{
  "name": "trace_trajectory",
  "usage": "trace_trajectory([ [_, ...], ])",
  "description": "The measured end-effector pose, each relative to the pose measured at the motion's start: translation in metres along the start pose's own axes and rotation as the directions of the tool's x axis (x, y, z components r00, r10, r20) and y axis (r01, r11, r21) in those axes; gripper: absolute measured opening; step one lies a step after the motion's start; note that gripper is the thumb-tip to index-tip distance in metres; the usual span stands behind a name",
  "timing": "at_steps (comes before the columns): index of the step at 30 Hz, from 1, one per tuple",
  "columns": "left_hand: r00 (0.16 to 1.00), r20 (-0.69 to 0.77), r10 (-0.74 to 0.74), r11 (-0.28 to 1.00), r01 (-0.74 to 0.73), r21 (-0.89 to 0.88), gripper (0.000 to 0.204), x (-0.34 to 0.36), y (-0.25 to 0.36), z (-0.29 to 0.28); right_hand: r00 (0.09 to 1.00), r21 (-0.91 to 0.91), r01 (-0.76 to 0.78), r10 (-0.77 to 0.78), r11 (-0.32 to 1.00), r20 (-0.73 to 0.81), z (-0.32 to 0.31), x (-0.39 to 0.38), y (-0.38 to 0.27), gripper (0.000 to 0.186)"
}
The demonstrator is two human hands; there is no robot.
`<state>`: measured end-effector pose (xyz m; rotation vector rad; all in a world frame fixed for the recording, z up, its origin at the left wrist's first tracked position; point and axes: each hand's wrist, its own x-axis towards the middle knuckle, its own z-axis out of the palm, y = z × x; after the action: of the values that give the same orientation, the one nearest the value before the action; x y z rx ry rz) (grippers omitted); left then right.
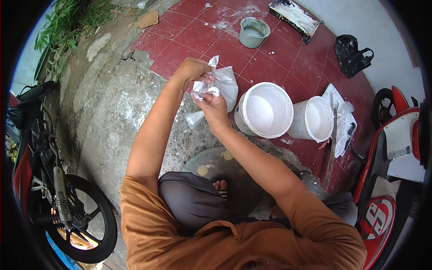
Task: The person stirs white liquid in a bucket with a wooden stick, ties a plastic bag containing a white substance, and kneads the bag by hand.
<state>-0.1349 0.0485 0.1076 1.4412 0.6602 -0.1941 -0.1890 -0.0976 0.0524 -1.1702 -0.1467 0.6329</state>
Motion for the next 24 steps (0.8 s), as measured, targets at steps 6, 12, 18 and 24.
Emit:
trace_trajectory([
  [6,0.986,-0.109,0.127,0.952,-0.090,0.293,0.015,-0.001,-0.012,-0.006,0.999,-0.192,0.040,-0.041,0.981,-0.002,-0.026,0.010,-0.021,0.024],
  [12,0.922,-0.031,0.385,0.799,-0.316,0.511,0.018,0.000,-0.025,-0.006,0.999,-0.381,0.038,-0.045,0.924,-0.008,-0.047,0.102,-0.111,0.025],
  [18,0.730,0.225,0.645,0.410,-0.580,0.704,0.021,-0.005,-0.023,-0.008,0.882,-0.475,-0.264,0.409,0.839,0.233,-0.050,0.148,-0.112,0.027],
  [24,0.546,0.412,0.730,0.181,-0.735,0.654,0.024,-0.012,-0.020,-0.001,0.621,-0.462,-0.423,0.621,0.780,0.479,-0.039,0.180,-0.088,0.048],
])
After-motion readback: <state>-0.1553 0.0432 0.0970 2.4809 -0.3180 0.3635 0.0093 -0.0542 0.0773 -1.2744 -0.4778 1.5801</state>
